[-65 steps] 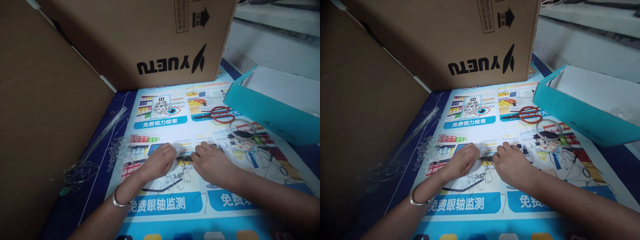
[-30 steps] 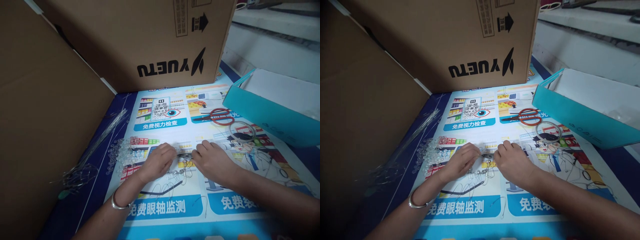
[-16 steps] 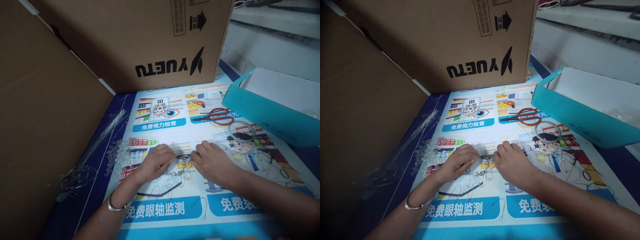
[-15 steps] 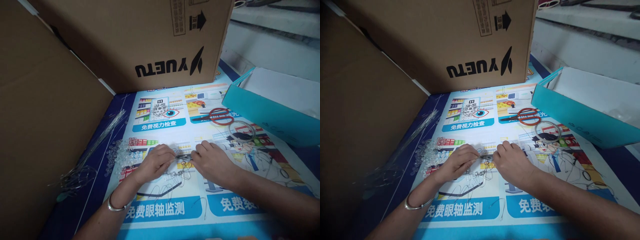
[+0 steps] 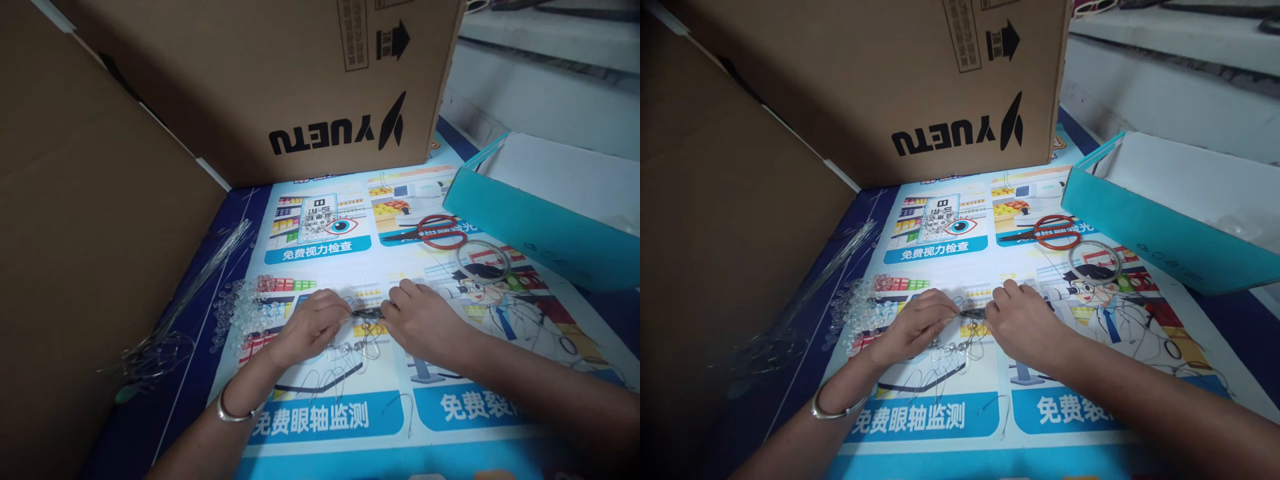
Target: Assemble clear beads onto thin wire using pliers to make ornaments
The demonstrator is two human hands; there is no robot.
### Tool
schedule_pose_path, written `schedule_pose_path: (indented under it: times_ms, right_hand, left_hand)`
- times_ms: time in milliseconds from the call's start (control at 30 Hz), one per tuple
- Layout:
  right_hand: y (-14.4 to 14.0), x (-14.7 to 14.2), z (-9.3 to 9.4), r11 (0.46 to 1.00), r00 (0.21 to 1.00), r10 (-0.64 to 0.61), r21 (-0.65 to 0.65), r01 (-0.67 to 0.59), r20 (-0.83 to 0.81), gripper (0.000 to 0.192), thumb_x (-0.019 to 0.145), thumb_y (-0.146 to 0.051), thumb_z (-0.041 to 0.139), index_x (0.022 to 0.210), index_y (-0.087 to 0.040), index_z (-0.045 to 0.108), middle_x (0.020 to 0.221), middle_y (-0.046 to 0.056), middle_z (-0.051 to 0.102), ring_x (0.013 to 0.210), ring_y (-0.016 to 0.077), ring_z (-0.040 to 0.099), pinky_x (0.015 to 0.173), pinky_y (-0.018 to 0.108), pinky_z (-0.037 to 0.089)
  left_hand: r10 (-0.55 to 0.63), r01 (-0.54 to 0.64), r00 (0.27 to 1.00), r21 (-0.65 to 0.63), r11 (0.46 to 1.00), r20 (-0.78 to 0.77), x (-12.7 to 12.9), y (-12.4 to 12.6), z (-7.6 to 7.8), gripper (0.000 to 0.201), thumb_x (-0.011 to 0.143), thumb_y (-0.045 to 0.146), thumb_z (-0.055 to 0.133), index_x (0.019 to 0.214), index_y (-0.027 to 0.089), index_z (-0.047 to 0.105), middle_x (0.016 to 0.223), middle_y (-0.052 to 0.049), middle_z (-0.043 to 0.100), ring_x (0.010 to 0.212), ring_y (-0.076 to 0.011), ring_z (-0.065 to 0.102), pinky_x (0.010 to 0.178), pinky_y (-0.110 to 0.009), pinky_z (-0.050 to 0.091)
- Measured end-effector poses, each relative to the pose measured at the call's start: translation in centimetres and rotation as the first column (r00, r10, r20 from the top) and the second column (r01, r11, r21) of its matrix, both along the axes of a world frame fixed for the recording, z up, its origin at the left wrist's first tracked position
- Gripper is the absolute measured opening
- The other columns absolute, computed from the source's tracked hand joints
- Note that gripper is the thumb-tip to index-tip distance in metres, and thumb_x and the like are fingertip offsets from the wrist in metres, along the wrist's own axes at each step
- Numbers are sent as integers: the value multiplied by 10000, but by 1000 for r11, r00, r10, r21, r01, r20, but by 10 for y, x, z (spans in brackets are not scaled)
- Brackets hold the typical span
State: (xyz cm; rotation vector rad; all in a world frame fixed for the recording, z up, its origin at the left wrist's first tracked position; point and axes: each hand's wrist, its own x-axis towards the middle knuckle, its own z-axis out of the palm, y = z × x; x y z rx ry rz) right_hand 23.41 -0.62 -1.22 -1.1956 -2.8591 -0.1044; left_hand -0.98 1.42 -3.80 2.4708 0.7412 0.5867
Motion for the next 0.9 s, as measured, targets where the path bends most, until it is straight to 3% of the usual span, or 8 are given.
schedule_pose_path:
  times_ms: [600, 900]
  right_hand:
    - [1, 0, -4, 1000, 999, -8, -8, 8, -34, 196, 871, -217, 413, 819, -156, 592, 817, 105, 548, 840, 236, 424, 655, 345, 286]
    - [5, 7, -2, 988, 984, -108, -129, 89, -143, 289, 895, -359, 368, 832, -179, 584, 851, 82, 535, 875, 216, 431, 749, 338, 325]
  left_hand:
    - [17, -17, 1000, 7, 1000, 16, 1, -1, -1, 147, 850, 136, 440, 952, 177, 538, 984, -84, 615, 915, -204, 525, 818, -385, 408]
    - [103, -98, 993, -82, 992, 54, 3, -1, 3, 124, 877, 141, 424, 932, 174, 531, 959, -83, 600, 904, -183, 528, 809, -346, 422]
